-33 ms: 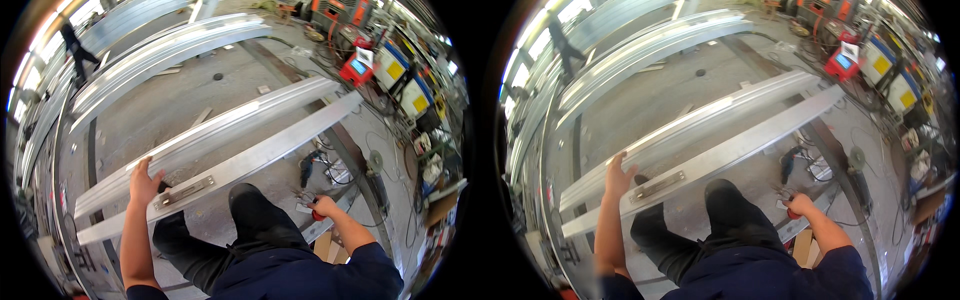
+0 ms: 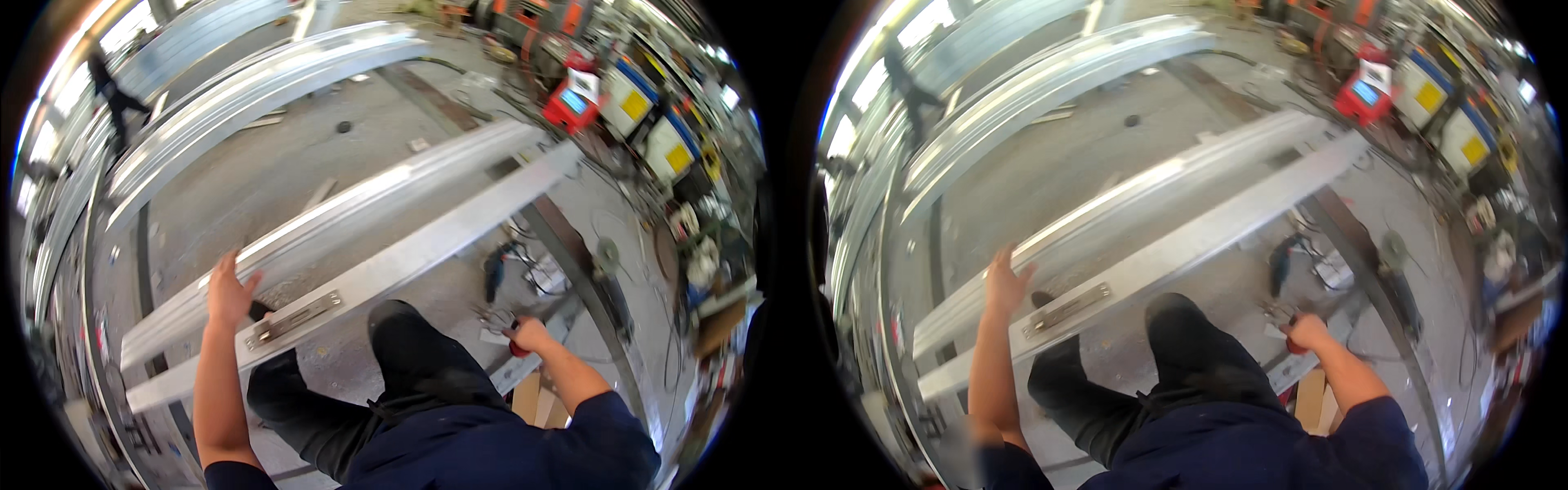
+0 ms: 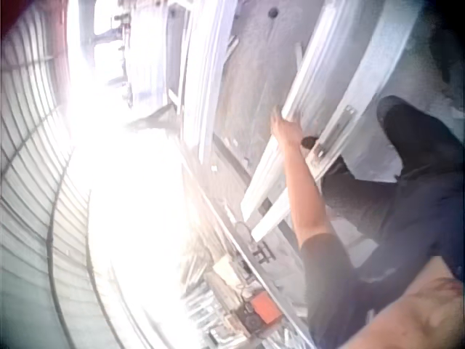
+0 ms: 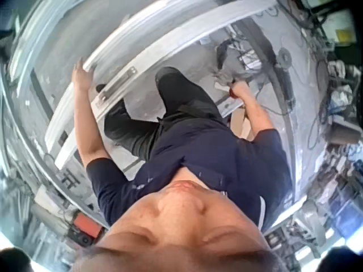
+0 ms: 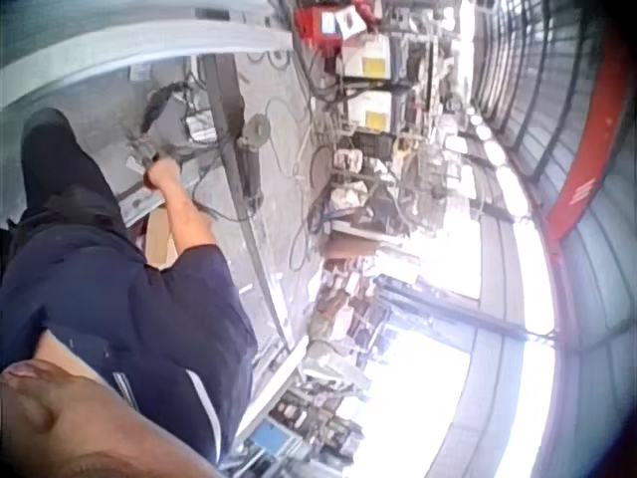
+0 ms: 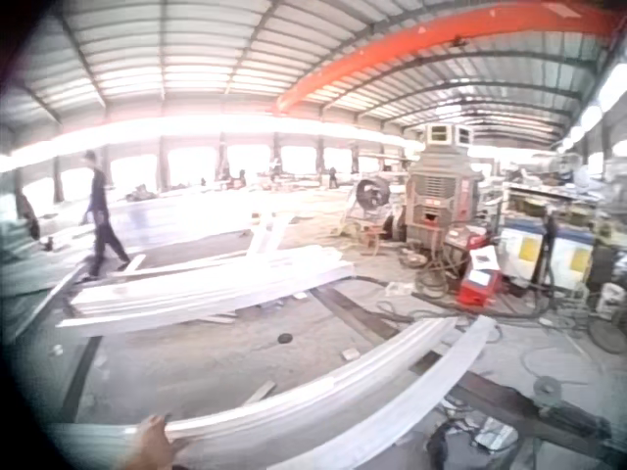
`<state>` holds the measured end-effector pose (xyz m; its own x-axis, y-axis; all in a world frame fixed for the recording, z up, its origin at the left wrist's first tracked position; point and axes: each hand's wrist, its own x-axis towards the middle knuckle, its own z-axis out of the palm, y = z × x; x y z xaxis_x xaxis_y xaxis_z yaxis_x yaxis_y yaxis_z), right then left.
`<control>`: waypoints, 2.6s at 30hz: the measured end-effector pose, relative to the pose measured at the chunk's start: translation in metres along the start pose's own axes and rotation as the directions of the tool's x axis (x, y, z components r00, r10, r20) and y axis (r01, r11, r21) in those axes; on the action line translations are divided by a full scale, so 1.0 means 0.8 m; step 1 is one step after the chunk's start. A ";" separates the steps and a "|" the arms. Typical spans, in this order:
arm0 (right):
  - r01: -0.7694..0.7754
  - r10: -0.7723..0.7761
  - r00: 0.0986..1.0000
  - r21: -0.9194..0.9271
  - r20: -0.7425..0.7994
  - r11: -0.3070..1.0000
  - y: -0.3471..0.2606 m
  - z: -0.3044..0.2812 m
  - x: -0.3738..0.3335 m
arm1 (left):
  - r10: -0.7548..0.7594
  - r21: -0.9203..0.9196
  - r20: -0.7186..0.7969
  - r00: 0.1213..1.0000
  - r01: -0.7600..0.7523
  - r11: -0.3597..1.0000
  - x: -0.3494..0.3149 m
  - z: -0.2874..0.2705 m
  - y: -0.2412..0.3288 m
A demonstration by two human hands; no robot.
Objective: The person uses an angle grinder to cut a long aluminum profile, then uses tin snips to trim and shape the cut section. They place a metal bracket into the profile and measure the assembly with a tape measure.
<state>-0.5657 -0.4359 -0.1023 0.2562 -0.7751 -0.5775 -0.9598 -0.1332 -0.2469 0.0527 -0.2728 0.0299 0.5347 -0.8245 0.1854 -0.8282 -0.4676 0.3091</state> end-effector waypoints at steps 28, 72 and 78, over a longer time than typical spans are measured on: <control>-0.006 0.085 0.830 0.143 -0.551 0.990 0.165 0.080 0.088 | -0.999 -0.850 0.017 0.051 0.527 0.013 -0.586 -0.110 -0.136; 0.383 -0.310 0.613 -0.069 -0.726 0.921 -0.049 -0.073 0.073 | -0.808 -0.057 -0.528 0.260 0.939 0.339 -0.543 0.145 -0.262; 0.431 -0.260 0.879 0.434 -0.400 0.791 -0.220 -0.123 0.107 | -0.983 -0.794 -0.040 0.178 0.592 0.139 -0.395 0.057 -0.291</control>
<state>-0.3861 -0.5397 -0.0313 0.4287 -0.8937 -0.1325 -0.5989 -0.1713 -0.7822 0.0688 0.0824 -0.1435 0.9161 0.3258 -0.2337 0.3347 -0.3004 0.8932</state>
